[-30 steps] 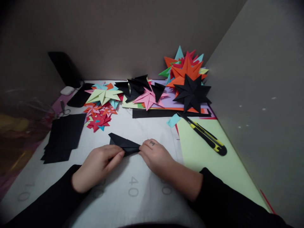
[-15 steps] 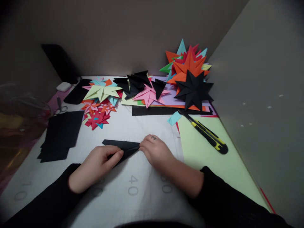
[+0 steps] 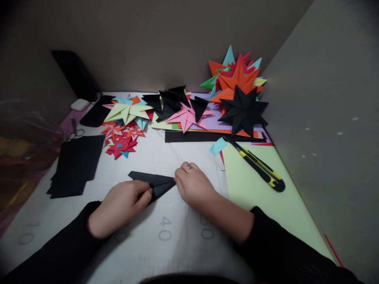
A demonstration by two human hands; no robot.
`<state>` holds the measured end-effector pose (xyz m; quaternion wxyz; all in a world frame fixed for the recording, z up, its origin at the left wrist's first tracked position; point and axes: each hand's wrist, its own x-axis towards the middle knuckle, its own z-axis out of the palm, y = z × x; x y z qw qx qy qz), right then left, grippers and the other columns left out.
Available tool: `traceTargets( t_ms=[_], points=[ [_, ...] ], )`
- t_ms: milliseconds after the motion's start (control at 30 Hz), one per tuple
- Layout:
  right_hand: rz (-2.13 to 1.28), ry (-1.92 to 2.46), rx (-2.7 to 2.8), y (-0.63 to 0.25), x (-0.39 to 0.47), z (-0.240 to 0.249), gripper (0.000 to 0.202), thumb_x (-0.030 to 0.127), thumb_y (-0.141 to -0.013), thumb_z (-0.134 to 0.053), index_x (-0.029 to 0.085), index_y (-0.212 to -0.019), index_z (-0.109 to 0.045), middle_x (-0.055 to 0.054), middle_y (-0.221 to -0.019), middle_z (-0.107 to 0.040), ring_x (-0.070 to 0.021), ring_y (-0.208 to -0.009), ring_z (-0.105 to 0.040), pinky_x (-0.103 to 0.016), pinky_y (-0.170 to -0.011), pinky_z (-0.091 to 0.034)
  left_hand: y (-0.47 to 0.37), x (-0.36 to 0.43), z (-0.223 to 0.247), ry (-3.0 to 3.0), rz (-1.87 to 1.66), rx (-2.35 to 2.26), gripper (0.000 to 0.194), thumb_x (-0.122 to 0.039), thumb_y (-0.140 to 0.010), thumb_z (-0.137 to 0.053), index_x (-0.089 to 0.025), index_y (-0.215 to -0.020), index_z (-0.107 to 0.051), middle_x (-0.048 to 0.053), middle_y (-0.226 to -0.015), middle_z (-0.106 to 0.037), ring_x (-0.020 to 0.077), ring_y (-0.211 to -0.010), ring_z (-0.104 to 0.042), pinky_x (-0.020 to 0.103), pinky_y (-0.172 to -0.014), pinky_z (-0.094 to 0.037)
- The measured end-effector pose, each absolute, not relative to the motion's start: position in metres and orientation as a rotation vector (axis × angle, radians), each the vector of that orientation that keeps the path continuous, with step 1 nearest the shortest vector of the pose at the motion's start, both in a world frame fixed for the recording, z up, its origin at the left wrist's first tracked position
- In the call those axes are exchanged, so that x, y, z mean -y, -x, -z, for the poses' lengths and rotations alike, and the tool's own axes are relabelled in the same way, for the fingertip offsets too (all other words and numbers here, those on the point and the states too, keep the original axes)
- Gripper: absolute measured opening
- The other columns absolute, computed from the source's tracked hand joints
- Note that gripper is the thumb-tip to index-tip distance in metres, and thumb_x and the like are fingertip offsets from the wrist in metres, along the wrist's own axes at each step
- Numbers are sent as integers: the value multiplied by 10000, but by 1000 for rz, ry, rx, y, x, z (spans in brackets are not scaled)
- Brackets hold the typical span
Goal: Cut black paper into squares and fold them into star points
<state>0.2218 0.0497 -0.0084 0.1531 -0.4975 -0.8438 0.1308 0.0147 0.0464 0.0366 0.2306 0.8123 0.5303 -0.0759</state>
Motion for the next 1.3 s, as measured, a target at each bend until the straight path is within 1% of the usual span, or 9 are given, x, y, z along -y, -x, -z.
traceTargets(
  t_ms=[267,533,767,1100,1300],
  points=[
    [-351,1475,2430,-222,-51,10,183,157,-869,-439,149,-747,-575,-97,-780,-550,-225,-776,-497,-354,-744,-421,-14,-48,-34,-2259,243,-1461,300,-246,-873,-378,-183,-684,-602,45,-679,-659,179,-623,-593,280,-570,-343],
    [-501,1477,2365,-224,-51,8,150,194,-873,-457,176,-769,-563,-62,-793,-554,-202,-781,-508,-333,-744,-403,-16,-48,-34,-2311,257,-1449,279,-214,-856,-376,-179,-677,-587,51,-684,-660,192,-620,-601,295,-578,-361],
    [-435,1543,2392,-221,-51,8,146,186,-856,-459,178,-744,-553,-68,-789,-543,-206,-775,-493,-333,-726,-394,-15,-49,-32,-2317,248,-1438,297,-218,-853,-375,-174,-667,-601,56,-659,-657,182,-592,-588,289,-568,-370],
    [-365,1599,2445,-218,-51,7,133,195,-862,-461,176,-760,-544,-72,-810,-549,-208,-783,-495,-333,-730,-386,-18,-51,-33,-2357,272,-1447,282,-196,-823,-391,-161,-653,-613,84,-658,-666,209,-601,-609,309,-564,-389],
    [-279,1643,2452,-217,-50,7,108,199,-852,-474,189,-757,-523,-78,-819,-558,-224,-787,-500,-335,-699,-380,-20,-50,-33,-2374,309,-1472,281,-210,-825,-393,-161,-675,-625,90,-663,-667,217,-608,-622,310,-565,-400]
  ],
)
